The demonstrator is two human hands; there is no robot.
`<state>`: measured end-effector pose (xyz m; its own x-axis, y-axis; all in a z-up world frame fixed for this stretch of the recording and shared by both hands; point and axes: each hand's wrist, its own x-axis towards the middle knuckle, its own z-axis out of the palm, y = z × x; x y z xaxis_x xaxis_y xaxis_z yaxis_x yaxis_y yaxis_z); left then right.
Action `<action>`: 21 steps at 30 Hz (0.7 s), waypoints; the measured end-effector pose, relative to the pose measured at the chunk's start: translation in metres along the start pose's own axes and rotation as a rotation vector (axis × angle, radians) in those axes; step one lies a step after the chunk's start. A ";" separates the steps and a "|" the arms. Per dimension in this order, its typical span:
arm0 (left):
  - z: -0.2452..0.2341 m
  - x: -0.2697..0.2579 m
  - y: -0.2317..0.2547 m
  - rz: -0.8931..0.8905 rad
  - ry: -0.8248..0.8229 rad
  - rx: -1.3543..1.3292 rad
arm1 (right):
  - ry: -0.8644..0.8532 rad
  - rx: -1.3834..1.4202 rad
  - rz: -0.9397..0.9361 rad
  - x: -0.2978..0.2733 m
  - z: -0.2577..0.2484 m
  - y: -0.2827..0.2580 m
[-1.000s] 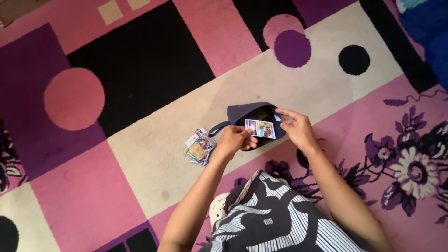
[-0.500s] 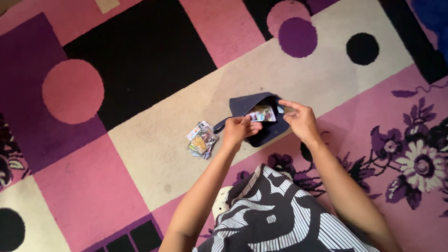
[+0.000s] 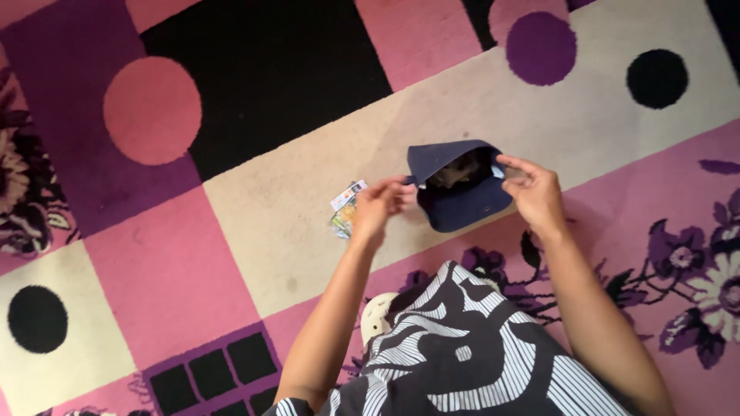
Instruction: The person is putting several trading cards into a blue pouch while standing on a patterned rug.
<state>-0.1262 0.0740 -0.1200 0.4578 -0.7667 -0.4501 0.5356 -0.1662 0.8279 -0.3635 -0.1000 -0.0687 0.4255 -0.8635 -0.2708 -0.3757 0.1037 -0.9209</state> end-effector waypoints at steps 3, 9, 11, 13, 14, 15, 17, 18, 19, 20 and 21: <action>-0.070 0.024 -0.039 0.203 0.199 0.252 | 0.016 -0.056 -0.003 -0.004 0.002 -0.011; -0.113 -0.007 -0.053 0.396 0.494 1.236 | 0.015 -0.046 -0.010 -0.002 0.003 -0.010; -0.109 -0.018 -0.048 0.388 0.479 1.229 | 0.011 -0.047 -0.010 0.000 0.003 -0.008; -0.107 -0.024 -0.048 0.381 0.457 1.221 | 0.015 -0.048 -0.007 0.000 0.002 -0.002; -0.108 -0.024 -0.049 0.409 0.458 1.227 | 0.002 -0.016 -0.016 0.002 0.002 0.000; -0.109 -0.024 -0.050 0.438 0.460 1.233 | -0.011 0.016 -0.024 0.003 0.001 0.002; -0.111 -0.022 -0.052 0.454 0.462 1.237 | 0.003 -0.028 -0.030 0.000 0.001 -0.004; -0.112 -0.021 -0.053 0.470 0.461 1.243 | 0.019 -0.070 -0.035 -0.002 0.002 -0.007; -0.112 -0.022 -0.051 0.472 0.462 1.244 | 0.020 -0.069 -0.036 -0.001 0.002 -0.007; -0.112 -0.022 -0.050 0.474 0.463 1.246 | 0.016 -0.064 -0.031 -0.001 0.002 -0.006; -0.111 -0.023 -0.050 0.476 0.464 1.248 | 0.012 -0.059 -0.026 -0.001 0.002 -0.006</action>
<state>-0.0847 0.1688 -0.1878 0.7334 -0.6742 0.0869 -0.5929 -0.5718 0.5671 -0.3604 -0.0987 -0.0638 0.4263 -0.8712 -0.2433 -0.4130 0.0518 -0.9092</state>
